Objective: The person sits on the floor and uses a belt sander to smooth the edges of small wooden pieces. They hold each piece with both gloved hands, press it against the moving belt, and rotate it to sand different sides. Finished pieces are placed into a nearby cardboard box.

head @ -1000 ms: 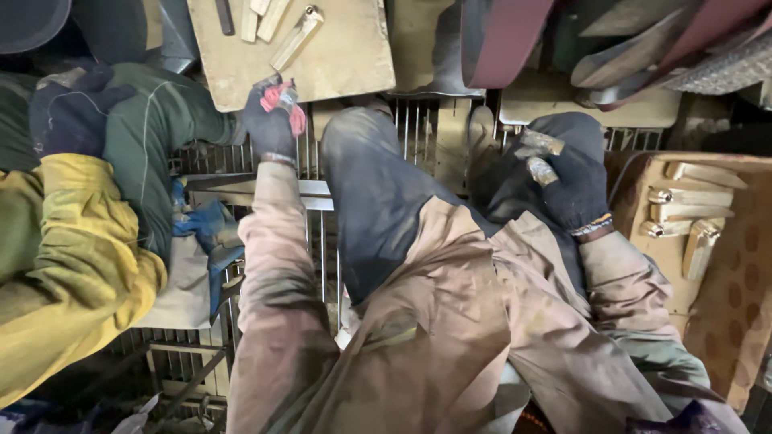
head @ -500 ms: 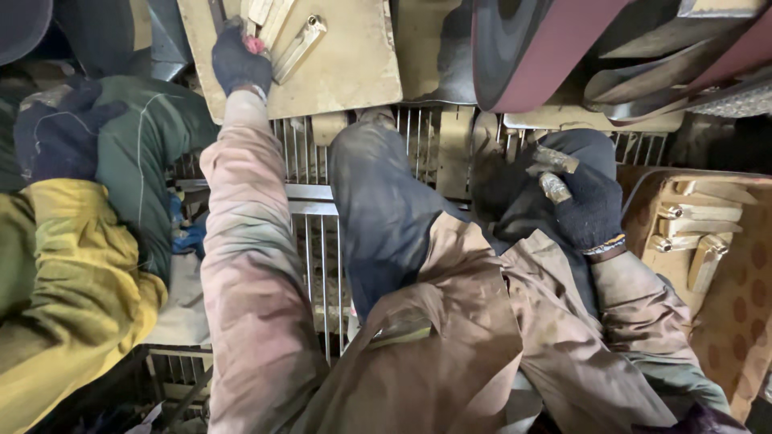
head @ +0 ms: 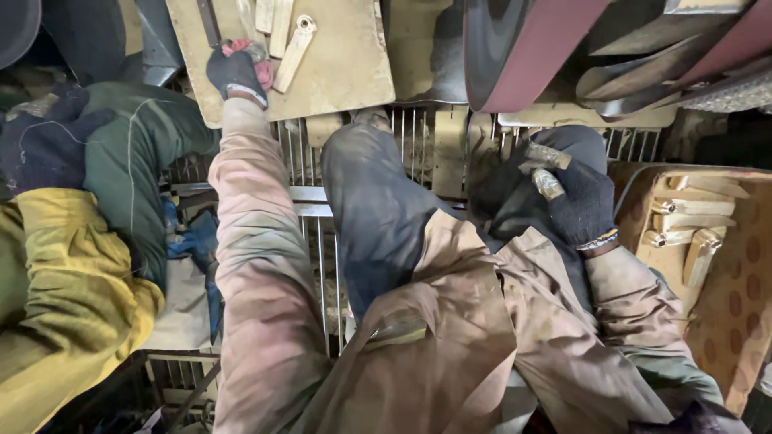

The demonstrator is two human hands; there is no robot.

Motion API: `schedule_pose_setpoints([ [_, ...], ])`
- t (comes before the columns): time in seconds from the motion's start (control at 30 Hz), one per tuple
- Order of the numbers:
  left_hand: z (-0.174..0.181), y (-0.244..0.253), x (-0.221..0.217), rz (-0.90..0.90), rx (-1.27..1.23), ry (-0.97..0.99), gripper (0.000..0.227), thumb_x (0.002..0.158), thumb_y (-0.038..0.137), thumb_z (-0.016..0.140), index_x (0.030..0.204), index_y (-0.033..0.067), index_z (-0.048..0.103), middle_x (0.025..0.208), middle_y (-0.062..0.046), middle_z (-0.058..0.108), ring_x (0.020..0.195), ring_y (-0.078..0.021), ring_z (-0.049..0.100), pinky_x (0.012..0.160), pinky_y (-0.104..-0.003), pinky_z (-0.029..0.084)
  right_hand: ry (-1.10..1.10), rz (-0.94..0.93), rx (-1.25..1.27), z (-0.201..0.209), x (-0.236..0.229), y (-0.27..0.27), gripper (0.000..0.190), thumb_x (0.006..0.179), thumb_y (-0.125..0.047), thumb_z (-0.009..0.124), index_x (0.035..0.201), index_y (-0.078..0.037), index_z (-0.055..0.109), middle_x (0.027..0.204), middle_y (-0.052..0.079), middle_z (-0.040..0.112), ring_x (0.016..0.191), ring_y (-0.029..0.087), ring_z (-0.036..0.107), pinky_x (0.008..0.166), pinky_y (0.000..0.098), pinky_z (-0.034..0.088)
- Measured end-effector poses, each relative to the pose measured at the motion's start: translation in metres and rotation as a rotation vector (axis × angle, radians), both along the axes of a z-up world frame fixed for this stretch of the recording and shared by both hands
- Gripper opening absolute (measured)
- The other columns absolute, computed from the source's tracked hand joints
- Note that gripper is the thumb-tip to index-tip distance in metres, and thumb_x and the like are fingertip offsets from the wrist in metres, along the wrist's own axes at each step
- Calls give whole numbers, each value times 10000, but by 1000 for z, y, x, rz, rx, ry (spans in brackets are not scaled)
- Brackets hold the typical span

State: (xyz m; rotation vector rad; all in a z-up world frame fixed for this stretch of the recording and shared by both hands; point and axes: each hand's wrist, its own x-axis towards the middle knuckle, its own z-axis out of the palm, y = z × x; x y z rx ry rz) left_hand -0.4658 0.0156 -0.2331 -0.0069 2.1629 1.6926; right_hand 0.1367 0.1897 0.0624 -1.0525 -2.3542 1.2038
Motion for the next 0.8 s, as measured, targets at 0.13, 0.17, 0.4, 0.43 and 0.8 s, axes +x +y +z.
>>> schedule_pose_setpoints([
  [0.13,-4,-5,4,111,178,-202,221,1001,80,505,875,33,680,623,-89,552,403,-214,500,354,-373,357,51,46,55,-2,3,0,235,1046,-143,618,1236,-50,721,1194,98,749,1119,255,720,973,342,541],
  [0.17,-4,-7,5,119,203,-200,242,1014,88,495,868,34,681,617,-94,548,389,-220,494,339,-379,347,50,45,53,-2,5,1,236,1045,-143,617,1235,-51,721,1193,98,749,1117,255,720,972,342,540],
  [0.4,9,-60,16,136,661,-432,234,1032,0,466,1004,5,698,911,-87,660,682,-192,565,553,-325,457,54,27,31,-3,15,-1,265,1033,-133,618,1269,-53,706,1136,95,756,1088,262,726,962,343,545],
  [0.43,15,-68,23,120,701,-411,204,1016,45,472,996,38,676,919,-75,673,685,-185,566,543,-320,453,55,43,58,-3,16,0,260,1039,-128,618,1271,-52,707,1142,101,754,1097,272,720,965,347,543],
  [0.8,157,-185,258,-267,745,-338,225,1099,218,553,1102,9,634,805,-21,594,585,-109,524,465,-209,420,230,137,-95,1,25,-9,226,1072,-114,604,1237,-28,730,1271,127,717,1211,272,670,1061,356,501],
])
